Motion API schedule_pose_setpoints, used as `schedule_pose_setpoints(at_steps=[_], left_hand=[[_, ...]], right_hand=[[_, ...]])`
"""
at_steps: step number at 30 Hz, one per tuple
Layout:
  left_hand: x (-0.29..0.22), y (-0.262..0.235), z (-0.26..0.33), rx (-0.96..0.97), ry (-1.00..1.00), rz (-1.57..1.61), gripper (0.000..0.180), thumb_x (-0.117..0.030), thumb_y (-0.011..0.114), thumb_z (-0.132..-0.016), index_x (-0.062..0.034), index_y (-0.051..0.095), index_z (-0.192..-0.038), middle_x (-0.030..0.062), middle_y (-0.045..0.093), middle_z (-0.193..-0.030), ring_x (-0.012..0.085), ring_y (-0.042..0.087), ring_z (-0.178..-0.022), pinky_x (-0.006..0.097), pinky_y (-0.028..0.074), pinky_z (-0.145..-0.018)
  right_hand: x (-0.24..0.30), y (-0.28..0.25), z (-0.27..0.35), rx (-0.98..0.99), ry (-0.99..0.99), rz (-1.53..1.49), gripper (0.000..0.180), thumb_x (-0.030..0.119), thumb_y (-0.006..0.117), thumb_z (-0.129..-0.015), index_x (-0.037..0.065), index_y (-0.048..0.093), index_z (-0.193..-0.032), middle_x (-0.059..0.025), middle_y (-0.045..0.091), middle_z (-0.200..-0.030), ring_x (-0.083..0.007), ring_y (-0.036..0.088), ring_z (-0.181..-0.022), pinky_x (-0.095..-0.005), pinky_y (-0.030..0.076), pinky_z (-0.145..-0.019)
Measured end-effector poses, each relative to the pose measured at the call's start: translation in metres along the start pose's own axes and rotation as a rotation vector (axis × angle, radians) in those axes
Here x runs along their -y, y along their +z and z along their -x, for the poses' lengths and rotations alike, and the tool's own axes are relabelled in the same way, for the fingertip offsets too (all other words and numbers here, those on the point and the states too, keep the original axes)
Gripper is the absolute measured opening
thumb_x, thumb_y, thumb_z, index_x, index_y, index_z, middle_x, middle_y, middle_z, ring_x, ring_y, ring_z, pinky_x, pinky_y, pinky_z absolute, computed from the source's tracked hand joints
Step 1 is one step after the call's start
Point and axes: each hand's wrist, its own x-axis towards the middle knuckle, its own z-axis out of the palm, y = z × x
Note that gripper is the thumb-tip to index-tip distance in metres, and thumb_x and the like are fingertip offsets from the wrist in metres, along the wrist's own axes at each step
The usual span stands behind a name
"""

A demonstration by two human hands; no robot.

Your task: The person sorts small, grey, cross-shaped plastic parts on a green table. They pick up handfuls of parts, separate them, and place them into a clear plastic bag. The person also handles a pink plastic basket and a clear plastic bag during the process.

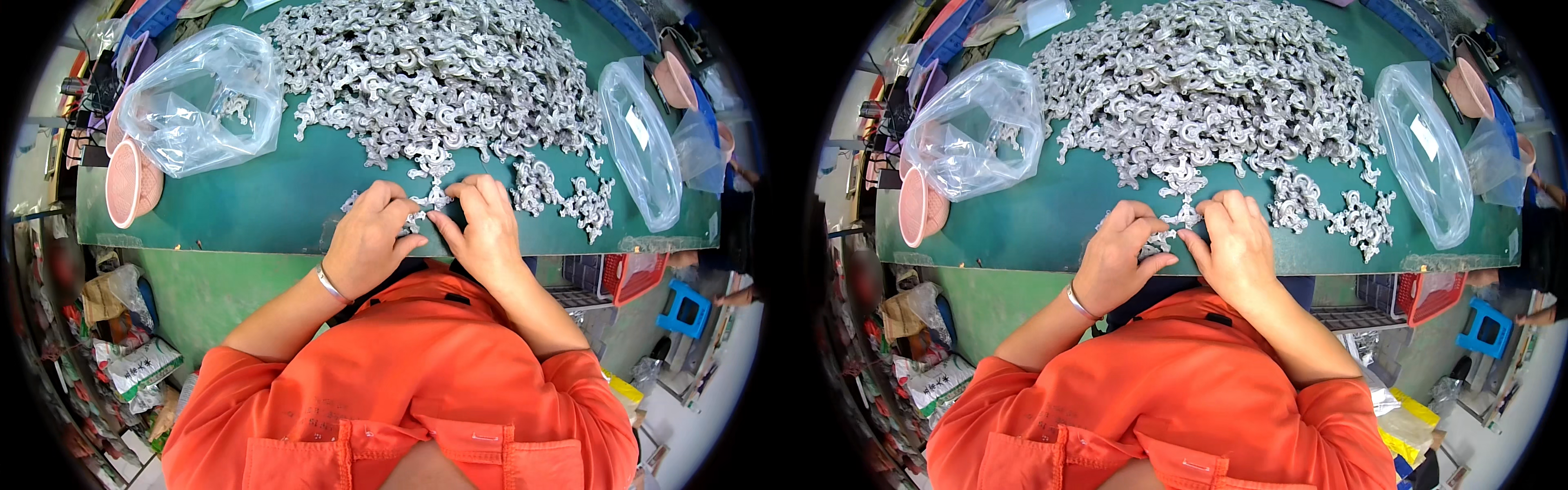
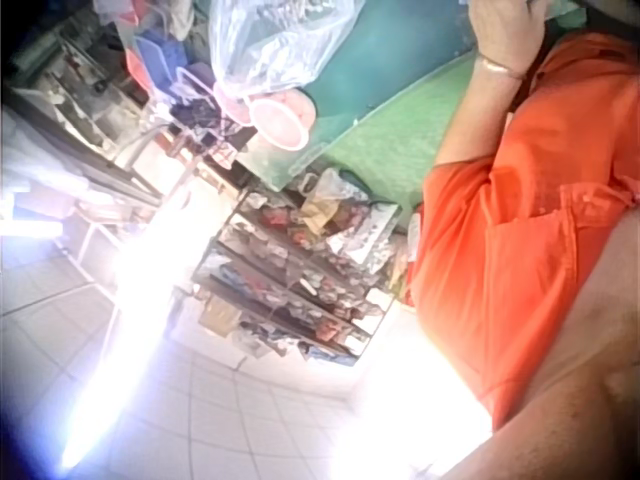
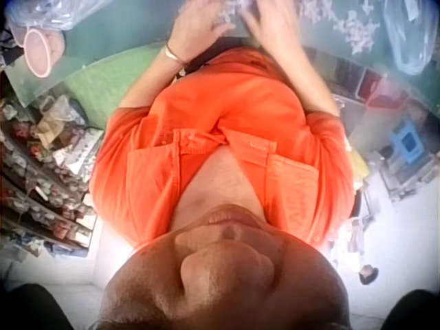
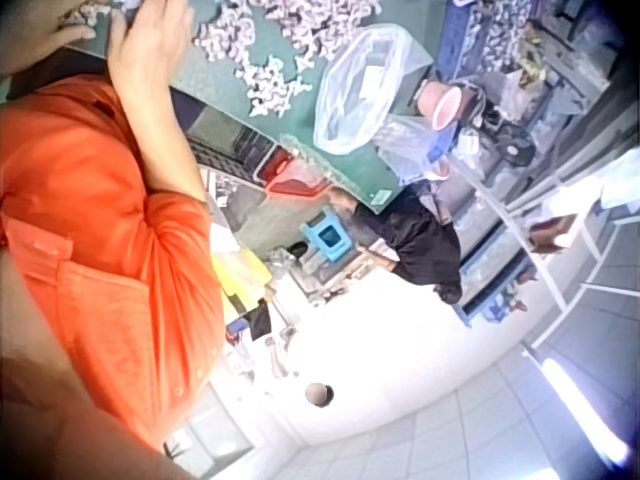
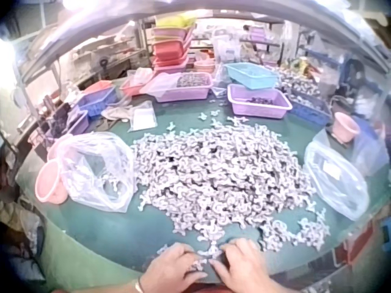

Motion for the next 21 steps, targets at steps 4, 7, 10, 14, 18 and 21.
schedule_pose_setpoints(at_steps=[4,7,10,14,18,21], left_hand=[[0.003,0.001,-0.001,-0.026,-0.038,-0.004,0.038,-0.009,0.079,-0.064,-0.0034,0.06,-0.097,0.0115,0.053,-0.095,0.0272,0.055,-0.084,0.034,0.047,-0.067],[0.0,0.001,-0.005,-0.108,-0.059,0.011,0.038,-0.007,0.077,-0.067,-0.0024,0.059,-0.1,0.0117,0.054,-0.099,0.0226,0.057,-0.082,0.03,0.048,-0.066],[-0.01,0.001,-0.011,-0.119,-0.168,0.319,0.037,-0.005,0.074,-0.073,-0.0003,0.058,-0.106,0.0101,0.057,-0.102,0.0153,0.059,-0.077,0.024,0.048,-0.062],[-0.011,0.009,-0.013,0.046,-0.477,0.844,0.032,-0.002,0.067,-0.081,0.0023,0.057,-0.111,0.0076,0.062,-0.097,0.0084,0.059,-0.07,0.019,0.048,-0.058],[-0.005,-0.008,-0.013,0.088,-0.584,0.976,0.027,0.0,0.061,-0.084,0.0022,0.057,-0.111,0.0076,0.064,-0.091,0.0079,0.059,-0.071,0.018,0.048,-0.058],[0.022,-0.036,-0.013,-0.224,-0.463,1.258,0.021,0.0,0.056,-0.087,0.0038,0.055,-0.108,0.0102,0.063,-0.097,0.0102,0.06,-0.078,0.019,0.049,-0.062]], right_hand=[[-0.011,0.005,0.001,-0.017,0.197,-0.23,0.025,0.004,0.071,-0.071,0.002,0.06,-0.094,-0.0089,0.058,-0.077,-0.0257,0.058,-0.073,-0.0361,0.047,-0.064],[-0.02,-0.007,-0.001,0.07,0.405,-0.552,0.028,0.0,0.069,-0.076,0.0,0.059,-0.102,-0.0025,0.06,-0.08,-0.0075,0.055,-0.067,-0.0203,0.046,-0.059],[-0.02,-0.016,-0.001,0.156,0.437,-0.905,0.022,-0.003,0.063,-0.082,0.001,0.06,-0.103,0.0006,0.059,-0.082,-0.0045,0.053,-0.071,-0.018,0.046,-0.062],[-0.011,-0.016,0.002,0.238,0.429,-1.143,0.02,-0.004,0.059,-0.085,0.001,0.06,-0.104,-0.0007,0.059,-0.087,-0.0052,0.055,-0.077,-0.0183,0.046,-0.065],[-0.008,-0.016,0.0,0.216,0.472,-1.159,0.02,-0.004,0.056,-0.087,0.0,0.059,-0.106,-0.002,0.06,-0.09,-0.0068,0.056,-0.08,-0.0194,0.047,-0.067],[-0.01,-0.013,-0.001,0.131,0.408,-0.921,0.016,-0.003,0.054,-0.087,-0.001,0.061,-0.102,-0.0048,0.061,-0.09,-0.0098,0.058,-0.075,-0.0215,0.048,-0.065]])
